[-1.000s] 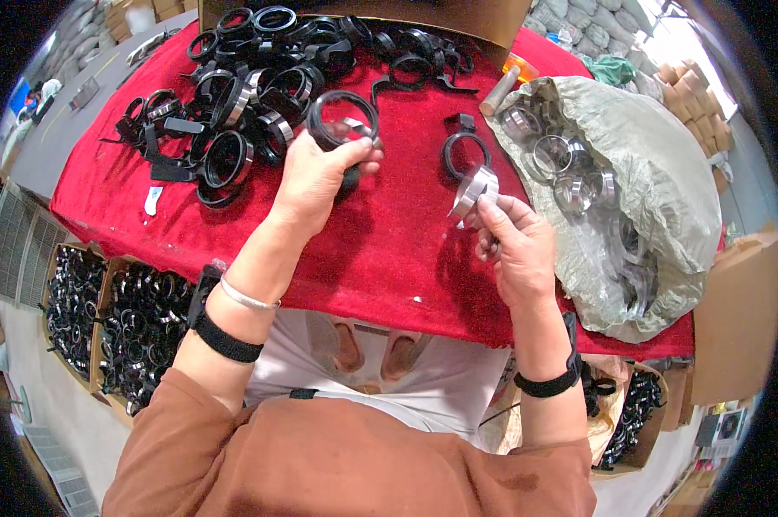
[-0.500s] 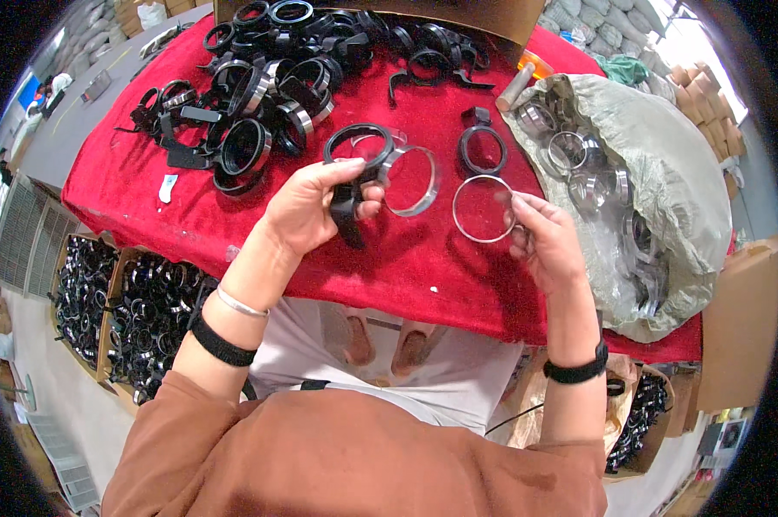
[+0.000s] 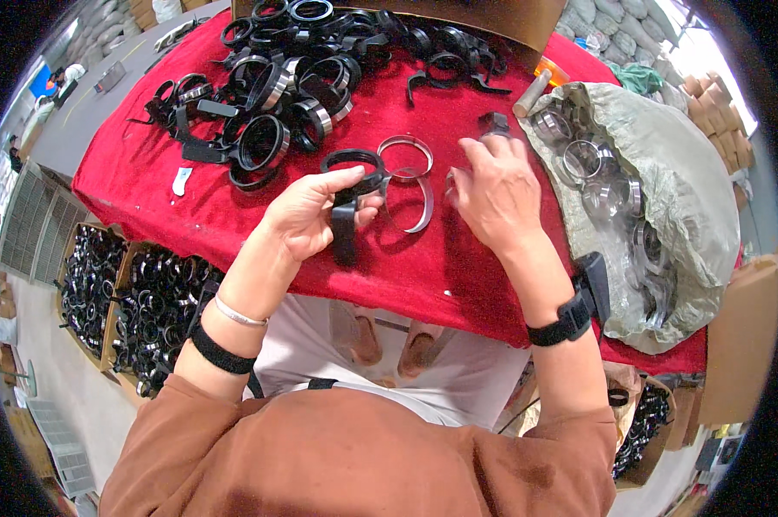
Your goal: Assembling metal bands onto black plastic rings.
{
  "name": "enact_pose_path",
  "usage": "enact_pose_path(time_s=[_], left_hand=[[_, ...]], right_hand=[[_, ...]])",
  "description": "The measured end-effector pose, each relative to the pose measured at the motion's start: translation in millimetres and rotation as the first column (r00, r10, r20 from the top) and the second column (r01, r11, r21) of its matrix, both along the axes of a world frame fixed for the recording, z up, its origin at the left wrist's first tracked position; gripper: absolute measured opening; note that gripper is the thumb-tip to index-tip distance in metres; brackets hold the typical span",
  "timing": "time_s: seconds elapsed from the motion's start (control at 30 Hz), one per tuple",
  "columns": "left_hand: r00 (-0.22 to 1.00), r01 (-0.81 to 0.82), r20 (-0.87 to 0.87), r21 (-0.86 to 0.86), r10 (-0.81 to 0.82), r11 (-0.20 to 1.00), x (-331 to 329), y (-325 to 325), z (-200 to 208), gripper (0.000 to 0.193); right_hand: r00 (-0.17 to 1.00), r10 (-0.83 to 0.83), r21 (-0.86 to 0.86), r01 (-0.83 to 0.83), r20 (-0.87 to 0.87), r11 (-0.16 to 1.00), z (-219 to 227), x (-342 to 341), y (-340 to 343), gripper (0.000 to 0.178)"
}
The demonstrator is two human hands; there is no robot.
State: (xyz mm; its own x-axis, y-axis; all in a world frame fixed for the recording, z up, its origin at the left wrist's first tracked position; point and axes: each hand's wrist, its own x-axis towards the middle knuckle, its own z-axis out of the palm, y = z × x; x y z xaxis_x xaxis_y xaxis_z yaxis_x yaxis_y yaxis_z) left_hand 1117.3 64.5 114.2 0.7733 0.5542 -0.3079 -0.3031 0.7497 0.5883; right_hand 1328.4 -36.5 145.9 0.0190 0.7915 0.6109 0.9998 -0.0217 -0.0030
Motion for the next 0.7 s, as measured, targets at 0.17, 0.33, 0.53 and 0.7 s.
enact_pose_path(time_s=[0.17, 0.33, 0.53, 0.7], left_hand=[[0.96, -0.235, -0.109, 0.195, 0.259, 0.952, -24, -13, 11, 0.024], [0.95, -0.283, -0.027, 0.355, 0.312, 0.891, -37, -21, 22, 0.025], [0.952, -0.307, 0.081, 0.242, 0.296, 0.921, -35, -18, 8, 0.026], [0.953, -0.297, 0.154, 0.284, 0.263, 0.911, -20, -29, 9, 0.039]], right_hand=[[0.99, 0.14, -0.281, -0.132, 0.009, 0.951, -3, -1, 31, 0.022], [0.92, 0.383, -0.289, -0.389, -0.08, 0.875, -13, 10, 51, 0.014], [-0.415, 0.082, 0.32, -0.545, -0.906, 0.775, 5, -3, 9, 0.015], [-0.532, 0.04, 0.359, -0.512, -0.846, 0.78, -3, -22, -16, 0.015]])
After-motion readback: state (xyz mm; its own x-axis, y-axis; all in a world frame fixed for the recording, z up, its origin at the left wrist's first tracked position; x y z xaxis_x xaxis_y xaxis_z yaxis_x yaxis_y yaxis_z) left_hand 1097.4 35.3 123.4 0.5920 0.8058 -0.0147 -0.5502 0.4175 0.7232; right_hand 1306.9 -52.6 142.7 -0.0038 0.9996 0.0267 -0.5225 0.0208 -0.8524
